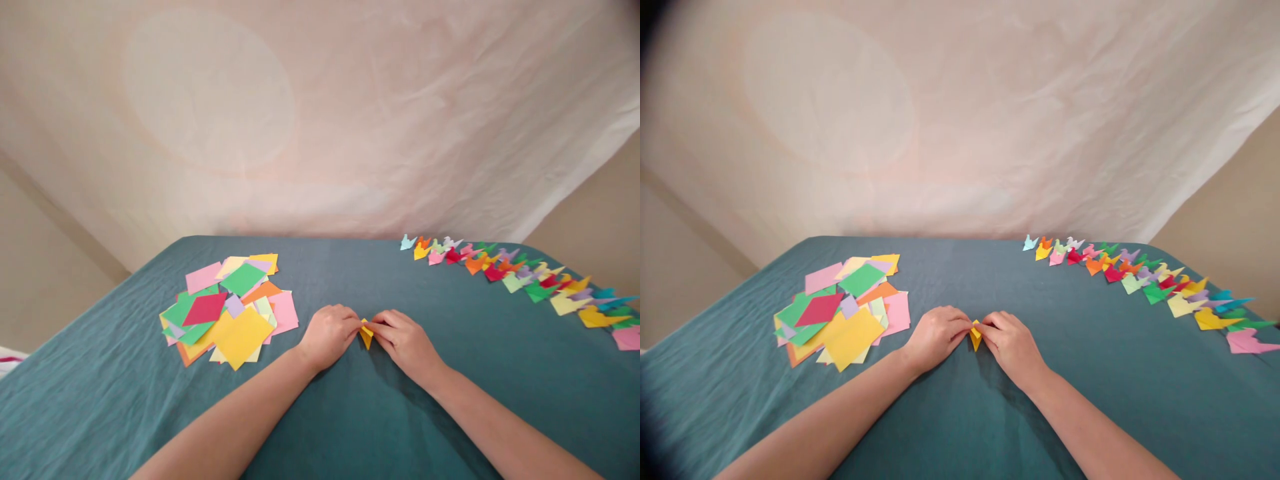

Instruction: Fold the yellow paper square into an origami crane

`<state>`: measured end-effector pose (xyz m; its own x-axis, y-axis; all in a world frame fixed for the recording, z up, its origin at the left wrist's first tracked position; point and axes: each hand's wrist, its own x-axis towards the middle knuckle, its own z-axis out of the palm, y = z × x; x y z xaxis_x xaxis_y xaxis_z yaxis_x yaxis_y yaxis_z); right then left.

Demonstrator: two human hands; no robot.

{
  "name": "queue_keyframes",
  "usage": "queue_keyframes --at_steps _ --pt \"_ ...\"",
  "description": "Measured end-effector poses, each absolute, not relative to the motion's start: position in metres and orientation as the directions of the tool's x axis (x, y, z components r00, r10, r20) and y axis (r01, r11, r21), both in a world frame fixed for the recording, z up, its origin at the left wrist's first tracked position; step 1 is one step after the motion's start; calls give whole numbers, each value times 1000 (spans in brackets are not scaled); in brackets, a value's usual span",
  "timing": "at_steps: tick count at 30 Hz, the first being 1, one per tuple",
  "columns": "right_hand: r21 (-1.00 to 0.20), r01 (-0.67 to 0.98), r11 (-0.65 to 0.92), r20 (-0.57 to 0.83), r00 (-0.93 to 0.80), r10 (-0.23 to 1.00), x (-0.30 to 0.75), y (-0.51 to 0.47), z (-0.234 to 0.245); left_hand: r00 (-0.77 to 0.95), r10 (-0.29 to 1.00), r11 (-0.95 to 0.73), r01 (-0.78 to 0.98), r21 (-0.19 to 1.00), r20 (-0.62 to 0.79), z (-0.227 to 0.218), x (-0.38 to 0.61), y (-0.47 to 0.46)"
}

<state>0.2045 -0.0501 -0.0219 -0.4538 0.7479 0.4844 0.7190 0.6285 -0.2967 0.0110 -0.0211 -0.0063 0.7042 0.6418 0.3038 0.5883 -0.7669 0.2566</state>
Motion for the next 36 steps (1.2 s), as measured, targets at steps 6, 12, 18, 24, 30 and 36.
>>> queue_keyframes --at_steps 6,12,18,24,30,36 --pt "-256 723 642 472 -486 735 206 -52 -20 737 618 -786 573 234 273 -3 10 -21" --pt "-253 715 652 476 -495 727 208 -56 -18 743 619 -784 567 254 253 -1 8 -21" --pt "-255 699 668 489 -503 713 205 -59 -15 757 616 -786 575 227 219 3 8 -23" --pt "-283 686 670 447 -523 725 205 -60 -17 755 621 -780 569 262 209 2 6 -24" --pt "-295 694 656 402 -533 745 204 -59 -15 724 645 -755 553 353 245 -3 2 -20" --pt "-276 713 645 362 -544 757 203 -58 -17 707 660 -736 543 404 253 -7 0 -16"
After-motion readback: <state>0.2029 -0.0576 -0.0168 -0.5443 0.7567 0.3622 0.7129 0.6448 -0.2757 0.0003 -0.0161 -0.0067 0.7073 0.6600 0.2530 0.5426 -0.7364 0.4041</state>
